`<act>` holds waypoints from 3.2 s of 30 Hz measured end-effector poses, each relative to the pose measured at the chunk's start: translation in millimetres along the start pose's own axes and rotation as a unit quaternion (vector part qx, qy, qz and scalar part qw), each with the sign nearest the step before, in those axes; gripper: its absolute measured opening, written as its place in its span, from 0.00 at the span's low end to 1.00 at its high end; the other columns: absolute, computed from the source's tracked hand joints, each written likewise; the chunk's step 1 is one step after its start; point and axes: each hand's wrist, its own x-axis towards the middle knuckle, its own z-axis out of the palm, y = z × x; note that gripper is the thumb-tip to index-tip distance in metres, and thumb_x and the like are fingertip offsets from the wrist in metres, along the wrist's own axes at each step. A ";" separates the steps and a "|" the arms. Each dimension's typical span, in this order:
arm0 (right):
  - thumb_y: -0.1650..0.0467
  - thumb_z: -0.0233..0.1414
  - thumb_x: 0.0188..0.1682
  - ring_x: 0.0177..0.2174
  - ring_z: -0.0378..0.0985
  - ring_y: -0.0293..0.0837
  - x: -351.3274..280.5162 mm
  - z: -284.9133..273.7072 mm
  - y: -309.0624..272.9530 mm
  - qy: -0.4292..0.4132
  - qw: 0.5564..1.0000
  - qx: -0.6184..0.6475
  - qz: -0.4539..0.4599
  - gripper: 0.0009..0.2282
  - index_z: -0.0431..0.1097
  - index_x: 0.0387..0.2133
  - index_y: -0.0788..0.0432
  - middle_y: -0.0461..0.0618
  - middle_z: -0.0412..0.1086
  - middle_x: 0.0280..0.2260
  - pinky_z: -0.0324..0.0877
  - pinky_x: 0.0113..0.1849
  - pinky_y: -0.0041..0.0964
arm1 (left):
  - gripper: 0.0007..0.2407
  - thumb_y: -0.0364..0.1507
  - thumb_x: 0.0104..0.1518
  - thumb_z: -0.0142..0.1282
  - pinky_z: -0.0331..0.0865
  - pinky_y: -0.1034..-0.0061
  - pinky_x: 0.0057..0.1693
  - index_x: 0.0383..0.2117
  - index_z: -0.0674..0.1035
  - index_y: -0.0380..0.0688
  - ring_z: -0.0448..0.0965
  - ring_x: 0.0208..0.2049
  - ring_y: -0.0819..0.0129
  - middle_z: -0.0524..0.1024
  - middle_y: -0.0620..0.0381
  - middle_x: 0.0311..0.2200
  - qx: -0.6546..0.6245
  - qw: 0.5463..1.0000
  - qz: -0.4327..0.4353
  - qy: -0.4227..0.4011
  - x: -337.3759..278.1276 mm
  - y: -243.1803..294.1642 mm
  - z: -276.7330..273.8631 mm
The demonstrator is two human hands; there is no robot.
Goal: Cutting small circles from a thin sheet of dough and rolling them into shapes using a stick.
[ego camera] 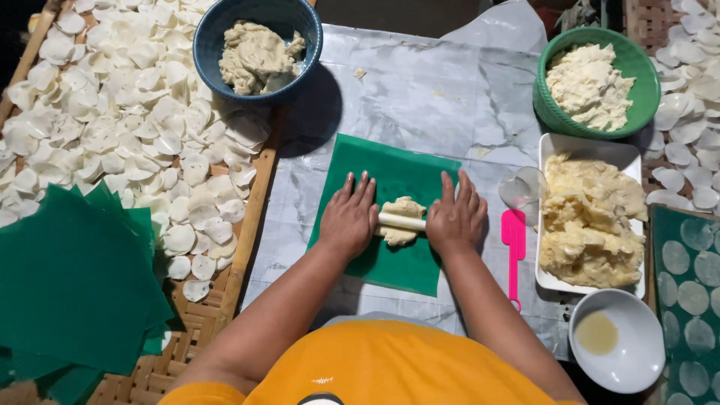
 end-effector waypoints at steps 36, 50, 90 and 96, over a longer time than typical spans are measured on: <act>0.55 0.35 0.58 0.72 0.35 0.52 18.1 7.6 0.9 -0.173 0.984 -0.002 0.048 0.30 0.40 0.73 0.48 0.55 0.35 0.74 0.40 0.65 0.69 | 0.26 0.41 0.66 0.35 0.54 0.57 0.69 0.70 0.62 0.48 0.51 0.72 0.46 0.56 0.48 0.71 -0.004 0.999 -0.036 0.037 22.8 -12.9 49.1; 0.60 0.42 0.56 0.69 0.49 0.57 -21.5 23.0 1.7 -0.008 0.999 -0.039 -0.001 0.29 0.54 0.68 0.63 0.64 0.49 0.70 0.46 0.62 0.67 | 0.25 0.44 0.68 0.33 0.51 0.59 0.70 0.71 0.58 0.51 0.46 0.73 0.49 0.50 0.52 0.73 -0.001 1.000 -0.009 0.013 -9.4 -7.5 28.8; 0.59 0.39 0.62 0.71 0.36 0.60 10.6 -23.5 -22.7 -0.067 0.997 0.023 0.031 0.28 0.48 0.71 0.62 0.65 0.36 0.73 0.38 0.64 0.71 | 0.28 0.41 0.69 0.32 0.32 0.46 0.74 0.74 0.48 0.45 0.35 0.75 0.48 0.40 0.48 0.75 -0.042 0.997 -0.054 -0.046 26.2 0.1 6.0; 0.64 0.41 0.57 0.71 0.41 0.57 -50.2 -12.4 -21.9 -0.048 0.999 -0.004 0.021 0.28 0.48 0.71 0.60 0.62 0.39 0.73 0.43 0.64 0.68 | 0.27 0.40 0.68 0.36 0.47 0.59 0.72 0.73 0.53 0.46 0.42 0.75 0.51 0.43 0.51 0.75 0.005 0.997 -0.004 0.082 -26.8 2.4 23.2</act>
